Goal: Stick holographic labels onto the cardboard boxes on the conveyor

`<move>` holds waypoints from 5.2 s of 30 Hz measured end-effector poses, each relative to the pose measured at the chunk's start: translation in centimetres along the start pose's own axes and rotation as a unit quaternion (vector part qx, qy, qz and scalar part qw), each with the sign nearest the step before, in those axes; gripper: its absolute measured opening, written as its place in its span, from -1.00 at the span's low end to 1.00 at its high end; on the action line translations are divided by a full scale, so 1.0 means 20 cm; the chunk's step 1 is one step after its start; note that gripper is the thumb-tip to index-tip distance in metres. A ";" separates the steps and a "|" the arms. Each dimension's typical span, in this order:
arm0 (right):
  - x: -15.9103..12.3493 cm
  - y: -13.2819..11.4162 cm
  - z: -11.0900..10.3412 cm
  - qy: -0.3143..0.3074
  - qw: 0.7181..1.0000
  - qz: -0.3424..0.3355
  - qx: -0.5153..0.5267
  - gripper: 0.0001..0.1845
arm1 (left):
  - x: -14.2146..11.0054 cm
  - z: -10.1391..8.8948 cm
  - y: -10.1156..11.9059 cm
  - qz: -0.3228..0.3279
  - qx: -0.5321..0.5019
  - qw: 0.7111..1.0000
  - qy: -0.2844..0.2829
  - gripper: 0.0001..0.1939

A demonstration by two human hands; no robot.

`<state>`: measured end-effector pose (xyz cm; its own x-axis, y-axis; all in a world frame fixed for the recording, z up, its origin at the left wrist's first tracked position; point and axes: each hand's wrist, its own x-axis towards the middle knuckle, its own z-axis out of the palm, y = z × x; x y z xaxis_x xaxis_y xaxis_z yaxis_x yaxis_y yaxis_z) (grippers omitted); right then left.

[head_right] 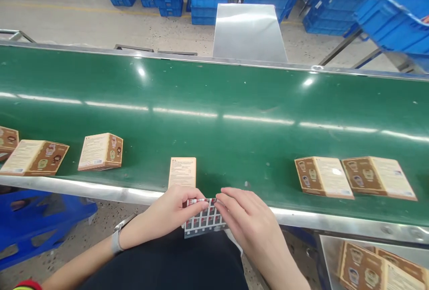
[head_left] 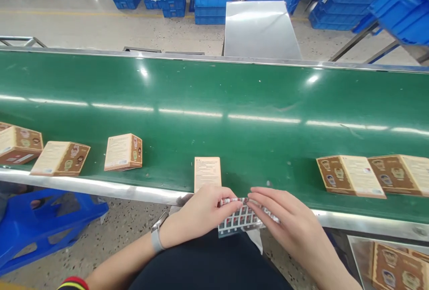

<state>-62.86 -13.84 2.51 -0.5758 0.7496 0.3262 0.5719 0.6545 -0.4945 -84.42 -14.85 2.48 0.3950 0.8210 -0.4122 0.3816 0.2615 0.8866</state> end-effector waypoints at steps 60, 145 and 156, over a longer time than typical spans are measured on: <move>0.04 -0.03 -0.03 -0.143 0.967 0.136 0.159 -0.76 | -0.03 -0.08 -0.04 0.016 -0.003 0.999 -0.042 -0.80; 0.19 -0.14 0.11 -0.054 0.997 -0.040 0.031 -0.83 | -0.14 -0.08 -0.12 0.099 0.009 0.994 0.045 -0.67; 0.18 -0.13 0.12 0.058 0.895 0.355 0.265 -0.76 | -0.19 -0.14 -0.23 0.291 0.207 0.925 0.129 -0.72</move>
<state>-67.79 -13.11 2.91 -0.0964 0.9831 -0.1557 0.3944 -0.1059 -0.9128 -90.05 -17.82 0.62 0.4414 0.8698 0.2206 0.4755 -0.4352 0.7645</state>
